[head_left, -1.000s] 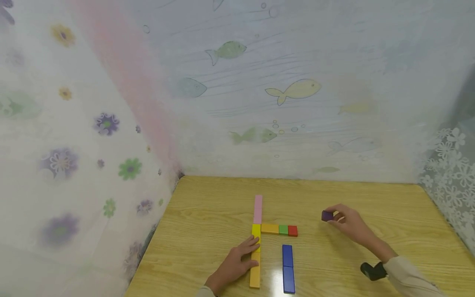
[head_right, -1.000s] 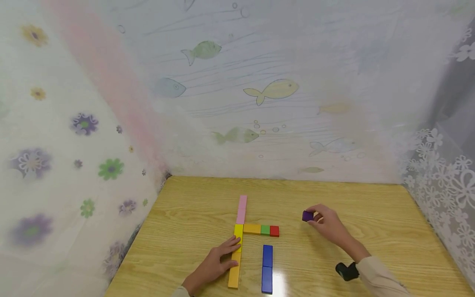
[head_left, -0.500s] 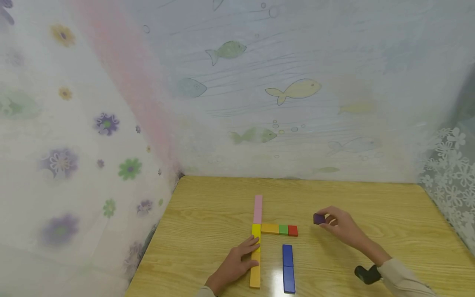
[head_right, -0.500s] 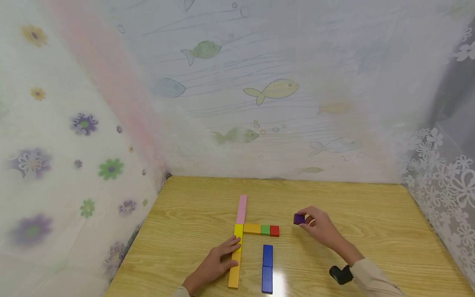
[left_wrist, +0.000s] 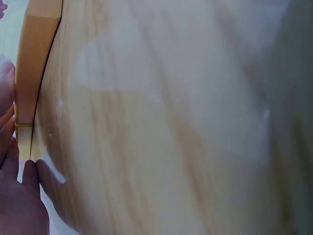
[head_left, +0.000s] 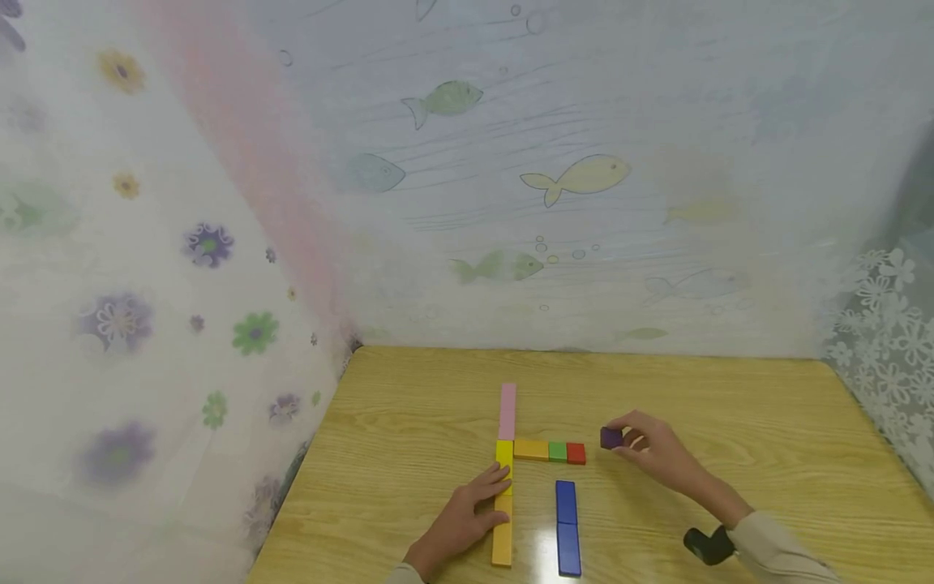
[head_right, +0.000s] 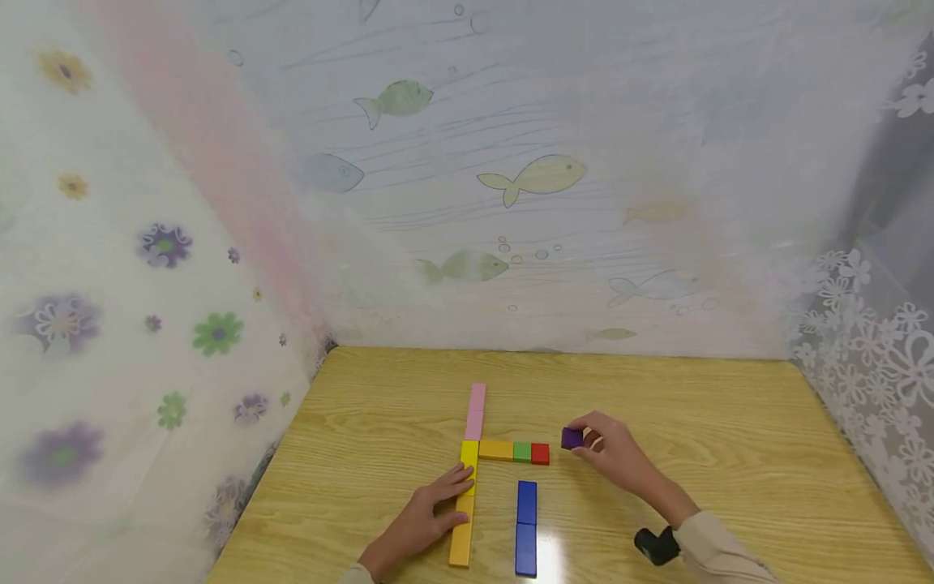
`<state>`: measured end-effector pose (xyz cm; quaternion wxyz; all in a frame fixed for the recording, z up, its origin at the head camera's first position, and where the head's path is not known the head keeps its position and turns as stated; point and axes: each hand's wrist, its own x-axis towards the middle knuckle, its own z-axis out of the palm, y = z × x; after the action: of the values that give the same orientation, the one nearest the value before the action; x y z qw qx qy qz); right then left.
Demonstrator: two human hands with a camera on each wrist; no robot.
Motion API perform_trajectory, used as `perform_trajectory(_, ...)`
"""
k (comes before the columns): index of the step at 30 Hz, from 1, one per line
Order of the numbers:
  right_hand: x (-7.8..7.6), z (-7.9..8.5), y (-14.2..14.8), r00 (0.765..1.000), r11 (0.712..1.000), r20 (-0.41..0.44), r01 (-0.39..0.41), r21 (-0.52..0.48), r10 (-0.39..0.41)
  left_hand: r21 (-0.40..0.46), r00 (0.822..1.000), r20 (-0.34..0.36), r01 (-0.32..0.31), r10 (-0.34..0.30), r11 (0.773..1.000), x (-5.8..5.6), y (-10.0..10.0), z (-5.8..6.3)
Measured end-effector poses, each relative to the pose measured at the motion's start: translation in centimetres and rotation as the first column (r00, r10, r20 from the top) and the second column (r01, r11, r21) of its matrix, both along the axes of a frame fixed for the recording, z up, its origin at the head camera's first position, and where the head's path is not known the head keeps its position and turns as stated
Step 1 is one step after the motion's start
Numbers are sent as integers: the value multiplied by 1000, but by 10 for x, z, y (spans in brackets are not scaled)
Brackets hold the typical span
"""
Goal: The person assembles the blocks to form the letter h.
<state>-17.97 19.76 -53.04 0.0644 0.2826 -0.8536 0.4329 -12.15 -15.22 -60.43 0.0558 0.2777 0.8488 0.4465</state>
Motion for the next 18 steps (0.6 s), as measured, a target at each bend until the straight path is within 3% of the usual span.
perform_trajectory(18, 6, -13, -24, 995, 997, 81, -59, -46, 63, 13, 1000, 1, 6, -6, 1000, -1, 0, -2)
